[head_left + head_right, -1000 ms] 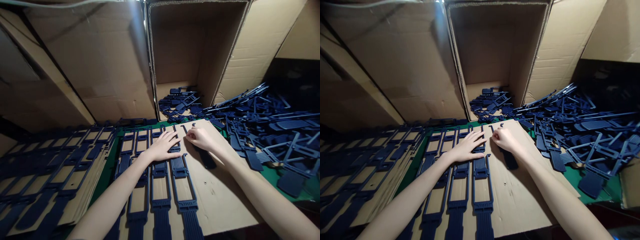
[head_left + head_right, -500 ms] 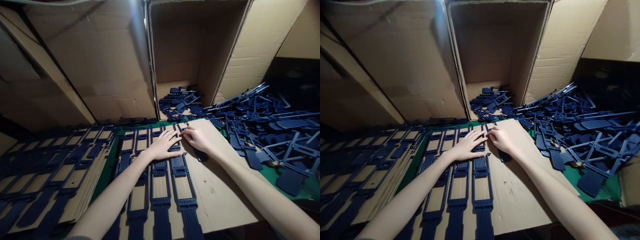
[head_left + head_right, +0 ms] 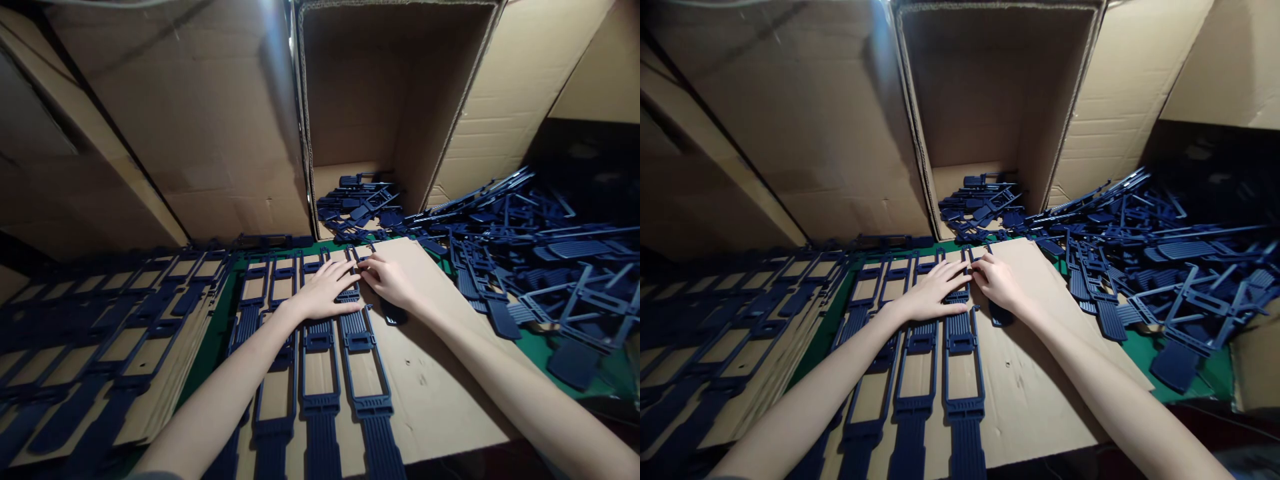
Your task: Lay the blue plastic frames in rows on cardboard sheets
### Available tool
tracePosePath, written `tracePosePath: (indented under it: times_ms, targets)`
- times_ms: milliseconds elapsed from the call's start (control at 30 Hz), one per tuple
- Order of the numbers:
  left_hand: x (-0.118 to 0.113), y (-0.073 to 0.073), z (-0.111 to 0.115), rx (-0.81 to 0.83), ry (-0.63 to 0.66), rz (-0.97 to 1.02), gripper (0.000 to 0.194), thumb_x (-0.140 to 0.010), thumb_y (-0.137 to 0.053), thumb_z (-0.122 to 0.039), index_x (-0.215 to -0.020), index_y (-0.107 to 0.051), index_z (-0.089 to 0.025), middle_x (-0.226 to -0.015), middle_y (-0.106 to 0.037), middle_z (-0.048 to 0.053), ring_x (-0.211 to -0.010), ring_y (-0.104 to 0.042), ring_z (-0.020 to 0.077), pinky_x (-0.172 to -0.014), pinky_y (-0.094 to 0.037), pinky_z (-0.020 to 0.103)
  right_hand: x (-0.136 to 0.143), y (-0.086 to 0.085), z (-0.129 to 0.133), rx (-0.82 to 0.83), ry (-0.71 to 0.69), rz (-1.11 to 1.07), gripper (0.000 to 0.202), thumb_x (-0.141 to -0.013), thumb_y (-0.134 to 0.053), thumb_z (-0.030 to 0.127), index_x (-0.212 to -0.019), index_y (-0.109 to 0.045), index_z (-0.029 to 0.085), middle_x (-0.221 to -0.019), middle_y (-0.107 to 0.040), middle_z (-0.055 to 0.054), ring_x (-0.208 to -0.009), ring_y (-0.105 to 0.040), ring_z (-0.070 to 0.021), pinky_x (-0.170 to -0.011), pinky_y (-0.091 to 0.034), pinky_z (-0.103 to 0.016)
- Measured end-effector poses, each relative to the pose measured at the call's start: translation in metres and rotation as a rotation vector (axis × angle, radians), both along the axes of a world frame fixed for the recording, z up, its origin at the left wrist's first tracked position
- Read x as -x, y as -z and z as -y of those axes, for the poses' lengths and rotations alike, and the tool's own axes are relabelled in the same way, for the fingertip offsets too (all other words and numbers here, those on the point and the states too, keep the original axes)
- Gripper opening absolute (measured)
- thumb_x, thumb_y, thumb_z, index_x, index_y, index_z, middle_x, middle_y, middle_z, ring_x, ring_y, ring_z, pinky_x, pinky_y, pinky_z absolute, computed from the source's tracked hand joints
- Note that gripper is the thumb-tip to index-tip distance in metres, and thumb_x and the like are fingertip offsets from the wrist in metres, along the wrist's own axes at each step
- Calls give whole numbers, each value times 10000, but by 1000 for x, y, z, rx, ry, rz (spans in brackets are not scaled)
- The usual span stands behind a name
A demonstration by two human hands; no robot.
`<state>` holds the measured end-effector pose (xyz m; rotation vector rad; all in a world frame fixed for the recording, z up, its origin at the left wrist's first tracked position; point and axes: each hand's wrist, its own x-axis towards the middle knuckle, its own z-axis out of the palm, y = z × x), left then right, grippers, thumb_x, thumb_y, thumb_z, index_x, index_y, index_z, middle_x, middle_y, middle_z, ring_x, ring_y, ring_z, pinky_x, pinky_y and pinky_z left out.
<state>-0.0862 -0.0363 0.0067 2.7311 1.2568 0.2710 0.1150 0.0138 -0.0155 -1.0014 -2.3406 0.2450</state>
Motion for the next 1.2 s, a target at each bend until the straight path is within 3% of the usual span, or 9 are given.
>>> tracePosePath:
  times_ms: [100, 167, 300, 400, 500, 767, 1000, 1200]
  targets:
    - [0, 0, 0, -6, 4, -4, 703, -864, -398, -666, -1417, -372, -233, -1548, -212, 100, -1430, -164, 275, -1173, -101, 479, -3, -4, -3, -9, 6, -80, 202, -870, -481, 194, -964, -660, 174, -912, -653, -70, -810, -609, -176, -698, -456, -269]
    - [0, 0, 0, -6, 6, -7, 684, -866, -393, -666, -1403, -394, -242, -1549, -213, 91, -1430, -163, 272, -1174, -96, 479, -15, -5, -12, -55, 82, -107, 199, -868, -486, 229, -953, -659, 179, -928, -659, -75, -841, -602, -192, -744, -451, -294]
    - [1, 0, -1, 11, -4, -8, 680, -866, -379, -676, -1392, -412, -246, -1543, -230, 92, -1430, -168, 268, -1175, -84, 481, -56, 3, -45, -125, 450, -11, 228, -847, -469, 267, -905, -667, 169, -995, -649, -120, -933, -562, -260, -816, -414, -377]
    - [2, 1, -1, 15, -7, 0, 681, -863, -380, -680, -1392, -411, -253, -1544, -231, 84, -1431, -169, 268, -1174, -86, 484, -85, 16, -65, -64, 719, 164, 304, -793, -459, 188, -1032, -635, 124, -1102, -614, -166, -1019, -516, -292, -850, -368, -407]
    - [2, 1, -1, 18, -13, 3, 684, -859, -383, -684, -1389, -416, -253, -1542, -240, 82, -1430, -172, 268, -1175, -88, 481, -102, 25, -75, -2, 850, 227, 405, -746, -459, 133, -1126, -587, 74, -1089, -617, -194, -1049, -500, -295, -883, -328, -422]
    - [2, 2, -1, 19, -13, 8, 693, -858, -368, -693, -1395, -405, -255, -1540, -243, 85, -1428, -180, 261, -1174, -80, 477, -108, 28, -78, 77, 800, 262, 243, -703, -483, 116, -765, -707, 189, -974, -677, -111, -1041, -530, -268, -862, -341, -421]
    - [3, 4, -2, 15, -6, 6, 707, -857, -362, -696, -1392, -415, -238, -1539, -238, 107, -1429, -171, 277, -1170, -86, 490, -107, 32, -81, 71, 790, 283, 274, -727, -461, 104, -792, -718, 172, -1218, -613, -124, -1138, -525, -266, -965, -299, -488]
    - [3, 5, -2, 19, -9, 34, 691, -853, -381, -693, -1387, -421, -256, -1540, -243, 89, -1428, -174, 283, -1168, -97, 500, -102, 30, -78, -12, 782, 273, 322, -760, -424, 91, -950, -683, 111, -1227, -603, -158, -1099, -551, -270, -1007, -275, -494]
